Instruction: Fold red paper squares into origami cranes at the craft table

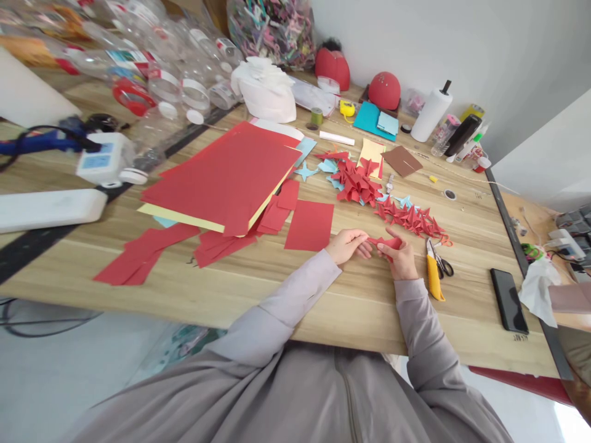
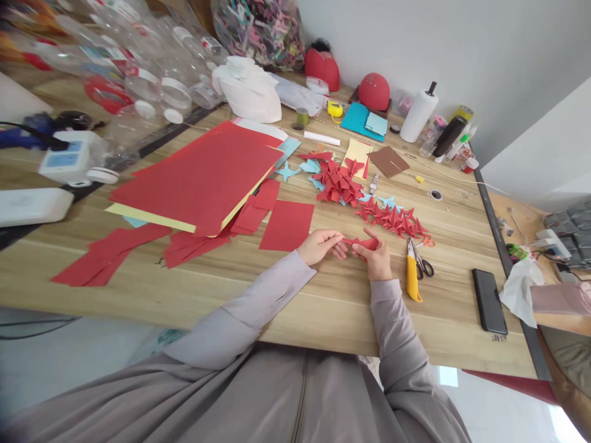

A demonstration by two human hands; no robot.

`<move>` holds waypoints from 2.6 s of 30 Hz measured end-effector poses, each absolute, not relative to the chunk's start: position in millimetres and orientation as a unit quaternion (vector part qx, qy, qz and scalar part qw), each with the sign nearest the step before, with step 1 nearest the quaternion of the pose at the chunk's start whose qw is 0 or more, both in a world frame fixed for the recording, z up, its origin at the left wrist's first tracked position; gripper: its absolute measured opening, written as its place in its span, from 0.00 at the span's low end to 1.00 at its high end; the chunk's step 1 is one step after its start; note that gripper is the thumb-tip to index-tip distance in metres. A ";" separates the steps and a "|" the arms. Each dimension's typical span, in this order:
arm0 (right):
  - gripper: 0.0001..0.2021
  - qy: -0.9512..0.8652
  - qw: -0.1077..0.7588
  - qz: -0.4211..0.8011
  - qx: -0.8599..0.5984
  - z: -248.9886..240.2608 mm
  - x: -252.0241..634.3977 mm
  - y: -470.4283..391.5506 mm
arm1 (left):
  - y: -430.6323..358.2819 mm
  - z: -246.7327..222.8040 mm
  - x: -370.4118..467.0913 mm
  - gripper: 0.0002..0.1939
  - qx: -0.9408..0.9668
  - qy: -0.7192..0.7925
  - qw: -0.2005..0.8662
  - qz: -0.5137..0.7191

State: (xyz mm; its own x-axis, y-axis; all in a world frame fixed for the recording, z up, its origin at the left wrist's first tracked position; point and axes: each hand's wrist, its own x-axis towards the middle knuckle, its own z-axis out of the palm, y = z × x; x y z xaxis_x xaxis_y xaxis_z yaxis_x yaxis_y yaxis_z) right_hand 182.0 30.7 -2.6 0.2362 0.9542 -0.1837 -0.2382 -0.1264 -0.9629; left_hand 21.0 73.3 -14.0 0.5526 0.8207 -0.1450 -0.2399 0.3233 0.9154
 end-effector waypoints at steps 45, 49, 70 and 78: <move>0.36 -0.317 0.557 0.559 -0.526 7.5 182.3 27.1 | 70.0 0.2 16.9 0.10 0.367 0.370 0.794 0.313; 0.35 -0.307 0.554 0.562 -0.532 9.2 184.1 26.6 | 72.9 -1.2 12.3 0.08 0.368 0.321 0.824 0.288; 0.32 -0.430 0.575 0.342 -0.606 -9.7 173.5 29.2 | 48.6 -17.7 34.7 0.16 0.628 0.335 0.520 0.473; 0.33 -0.504 0.552 0.431 -0.506 -14.1 168.5 19.0 | 56.1 -23.6 37.8 0.30 0.569 0.367 0.538 0.502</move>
State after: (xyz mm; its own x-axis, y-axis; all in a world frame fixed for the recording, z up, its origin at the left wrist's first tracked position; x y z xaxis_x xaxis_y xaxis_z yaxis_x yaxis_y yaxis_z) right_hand 168.5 19.0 -14.1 0.1214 0.9852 0.1208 0.0332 0.1176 -0.9925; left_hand 37.8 56.1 -23.6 0.2265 0.9577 0.1778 -0.1230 -0.1530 0.9805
